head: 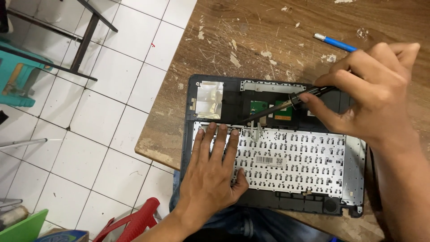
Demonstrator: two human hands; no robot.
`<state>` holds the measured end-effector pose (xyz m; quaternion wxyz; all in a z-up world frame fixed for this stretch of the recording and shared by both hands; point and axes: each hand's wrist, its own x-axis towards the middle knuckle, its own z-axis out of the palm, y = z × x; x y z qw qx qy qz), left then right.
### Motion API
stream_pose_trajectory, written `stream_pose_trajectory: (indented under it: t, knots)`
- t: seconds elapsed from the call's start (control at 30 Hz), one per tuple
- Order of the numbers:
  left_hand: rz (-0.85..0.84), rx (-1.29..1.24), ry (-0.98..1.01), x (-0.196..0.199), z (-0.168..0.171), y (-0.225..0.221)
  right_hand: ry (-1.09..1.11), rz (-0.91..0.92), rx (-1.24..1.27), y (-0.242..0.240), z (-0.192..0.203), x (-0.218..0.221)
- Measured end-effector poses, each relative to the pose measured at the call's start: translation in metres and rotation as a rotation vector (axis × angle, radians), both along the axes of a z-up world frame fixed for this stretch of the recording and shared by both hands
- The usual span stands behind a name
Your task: Using a soldering iron to melt plastic rivets to secure a keyboard into a laptop chassis, then flipping it over and wiping the surface with a cloth.
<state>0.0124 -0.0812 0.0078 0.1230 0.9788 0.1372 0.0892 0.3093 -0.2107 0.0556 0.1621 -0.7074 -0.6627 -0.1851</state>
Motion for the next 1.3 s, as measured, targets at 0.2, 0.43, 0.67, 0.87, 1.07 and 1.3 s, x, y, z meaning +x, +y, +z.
stream_pose_trajectory:
  t: [0.2,0.43,0.67,0.87,1.07,1.3]
  knots:
    - [0.009,-0.001,0.0,0.0,-0.002,-0.001,0.006,0.004,0.005,0.003,0.0,-0.003]
    - [0.009,-0.001,-0.005,0.0,-0.002,-0.001,0.02,-0.009,-0.004,0.002,-0.001,-0.003]
    - [0.005,-0.015,0.02,0.001,-0.002,-0.001,-0.025,0.011,0.003,0.002,-0.001,-0.002]
    - [0.002,-0.004,0.015,0.0,-0.003,-0.001,-0.034,0.034,0.013,0.002,0.003,-0.002]
    - [-0.004,0.005,0.005,0.0,-0.002,-0.001,-0.059,0.061,0.02,0.004,0.01,-0.005]
    - [-0.005,0.0,-0.009,0.0,-0.001,-0.001,-0.104,0.053,0.062,-0.005,-0.006,0.012]
